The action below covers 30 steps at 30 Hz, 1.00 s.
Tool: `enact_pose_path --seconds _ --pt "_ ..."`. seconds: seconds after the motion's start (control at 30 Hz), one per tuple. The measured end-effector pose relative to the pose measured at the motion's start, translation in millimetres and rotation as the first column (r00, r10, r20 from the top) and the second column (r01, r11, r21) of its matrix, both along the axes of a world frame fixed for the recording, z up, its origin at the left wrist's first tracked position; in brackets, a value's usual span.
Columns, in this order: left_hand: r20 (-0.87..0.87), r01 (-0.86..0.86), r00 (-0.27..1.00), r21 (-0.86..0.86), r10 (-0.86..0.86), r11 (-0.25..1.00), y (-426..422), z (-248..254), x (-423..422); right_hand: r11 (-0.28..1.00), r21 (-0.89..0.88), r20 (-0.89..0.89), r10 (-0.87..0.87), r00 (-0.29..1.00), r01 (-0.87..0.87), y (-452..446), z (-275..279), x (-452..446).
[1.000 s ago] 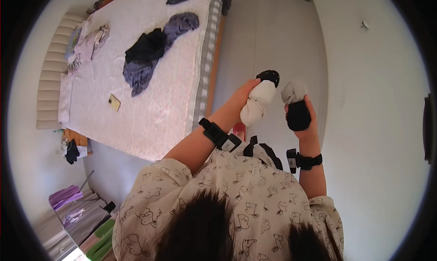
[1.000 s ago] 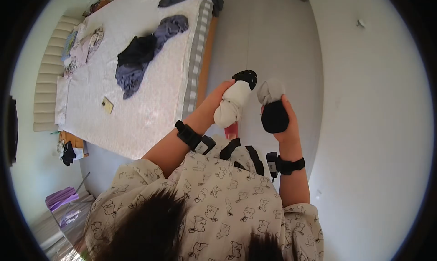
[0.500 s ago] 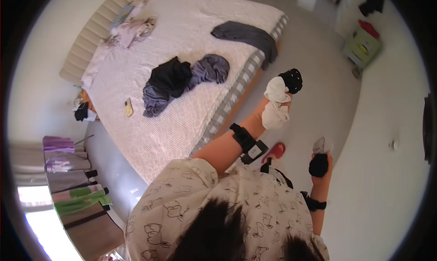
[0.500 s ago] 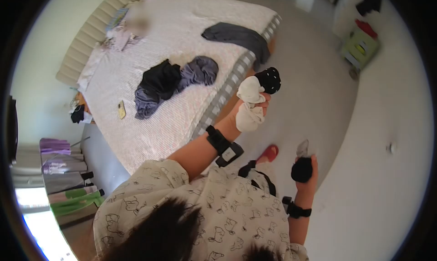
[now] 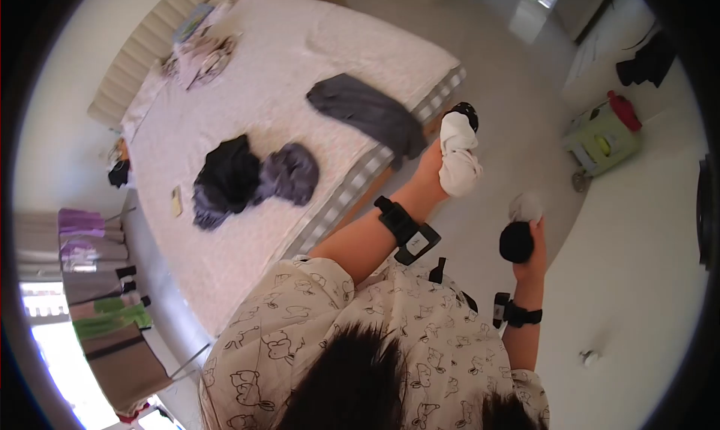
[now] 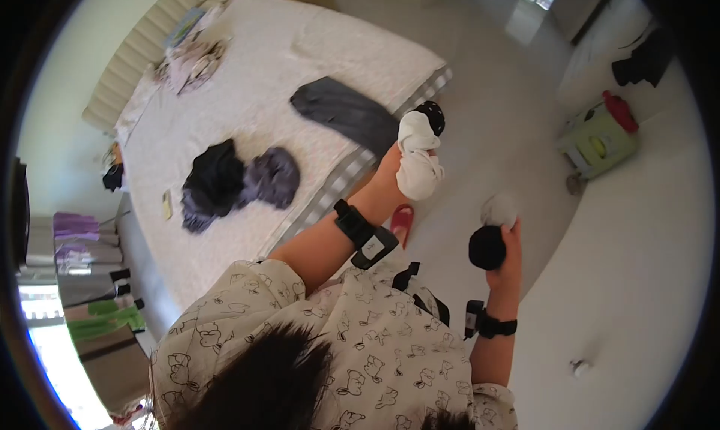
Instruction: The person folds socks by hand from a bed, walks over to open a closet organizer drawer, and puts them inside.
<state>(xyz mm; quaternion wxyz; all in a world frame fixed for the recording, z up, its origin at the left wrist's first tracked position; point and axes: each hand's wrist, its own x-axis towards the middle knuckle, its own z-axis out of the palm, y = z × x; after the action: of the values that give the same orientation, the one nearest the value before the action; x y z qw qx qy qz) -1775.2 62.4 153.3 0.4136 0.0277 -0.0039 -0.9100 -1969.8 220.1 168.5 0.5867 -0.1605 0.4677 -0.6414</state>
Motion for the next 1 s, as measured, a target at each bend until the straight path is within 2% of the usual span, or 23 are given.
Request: enact_pose_path --seconds 0.07,0.13,0.2,0.27,0.37,0.43,0.47,0.5,0.53,0.57,0.6,0.63,0.67,0.73,0.77,0.83,0.87,0.9,0.93,1.0 --pt "0.189 -0.059 0.980 0.011 0.056 0.998 -42.3 7.1 -31.1 0.998 0.000 0.022 -0.058 0.998 0.058 -29.6 -6.3 -29.2" --pt "0.221 -0.065 0.973 0.017 0.060 0.998 -85.5 19.2 -62.9 0.992 0.040 0.028 -0.124 0.992 0.123 -54.1 2.2 -55.5" --pt "0.536 -0.285 0.817 0.056 0.212 0.957 -125.0 39.5 -95.2 0.979 0.071 0.057 -0.196 0.979 0.192 -77.5 5.5 -79.4" --pt "0.539 -0.272 0.813 0.021 0.219 0.962 -164.4 42.3 -120.9 0.940 0.173 0.164 -0.321 0.933 0.293 -98.9 -2.1 -111.1" --pt "0.451 -0.173 0.879 0.007 0.152 0.985 -222.1 27.7 -158.0 0.948 0.222 0.192 -0.271 0.943 0.227 -138.6 -15.2 -156.7" --pt "0.210 -0.028 0.976 -0.131 0.055 0.991 -259.5 -1.9 -183.9 0.955 0.239 0.211 -0.228 0.950 0.176 -175.8 -21.3 -185.8" --pt "0.216 -0.041 0.974 -0.129 0.069 0.991 -279.1 -19.7 -199.2 0.970 0.179 0.118 -0.187 0.975 0.165 -200.3 -22.4 -199.2" --pt "0.142 0.002 0.990 -0.127 0.016 0.992 -297.7 -33.9 -216.2 0.983 0.123 0.026 -0.143 0.989 0.139 -223.7 -23.7 -213.7" --pt "0.069 0.042 0.997 -0.144 -0.032 0.989 -323.0 -44.6 -231.7 0.987 0.114 0.037 -0.119 0.992 0.114 -253.0 -25.6 -231.5" --pt "0.079 0.022 0.997 -0.154 -0.009 0.988 -342.6 -38.2 -243.6 0.999 0.039 -0.002 -0.011 1.000 0.011 -282.5 -25.7 -250.5" --pt "-0.273 0.244 0.930 -0.040 -0.246 0.969 -352.4 -26.3 -254.0 0.996 -0.026 -0.045 0.086 0.995 -0.088 -305.4 -24.9 -266.3" --pt "-0.604 0.483 0.696 -0.008 -0.389 0.876 -366.1 -12.5 -268.4 0.995 -0.026 -0.026 0.094 0.995 -0.095 -333.7 -21.9 -284.1" --pt "-0.596 0.479 0.708 0.010 -0.379 0.878 -381.8 -5.7 -285.3 0.994 -0.035 -0.016 0.101 0.995 -0.102 -360.9 -17.5 -302.0" --pt "-0.610 0.516 0.579 -0.241 -0.541 0.822 -418.0 5.3 -312.4 0.990 -0.035 0.008 0.140 0.990 -0.140 -414.1 -3.8 -336.1" --pt "-0.607 0.497 0.602 -0.223 -0.519 0.838 -429.6 15.6 -321.1 0.987 -0.015 0.025 0.162 0.986 -0.162 -438.4 4.8 -352.0" --pt "-0.575 0.437 0.725 -0.040 -0.379 0.898 -447.3 31.8 -341.8 0.978 0.024 0.068 0.204 0.977 -0.206 -480.8 7.3 -379.9" --pt "-0.579 0.436 0.723 -0.038 -0.376 0.899 -462.1 29.2 -354.2 0.978 0.029 0.065 0.204 0.977 -0.207 -501.8 6.7 -393.1" --pt "-0.372 0.302 0.890 0.049 -0.263 0.952 -479.7 23.2 -368.4 0.968 -0.008 0.137 0.250 0.959 -0.251 -522.3 5.7 -408.1" --pt "-0.282 0.259 0.932 0.075 -0.229 0.963 -497.8 12.6 -381.6 0.960 -0.044 0.202 0.280 0.938 -0.277 -541.2 5.1 -423.2" --pt "-0.253 0.232 0.946 0.092 -0.203 0.968 -537.5 -6.2 -410.0 0.986 -0.089 0.338 0.161 0.927 -0.139 -588.6 5.8 -436.0"
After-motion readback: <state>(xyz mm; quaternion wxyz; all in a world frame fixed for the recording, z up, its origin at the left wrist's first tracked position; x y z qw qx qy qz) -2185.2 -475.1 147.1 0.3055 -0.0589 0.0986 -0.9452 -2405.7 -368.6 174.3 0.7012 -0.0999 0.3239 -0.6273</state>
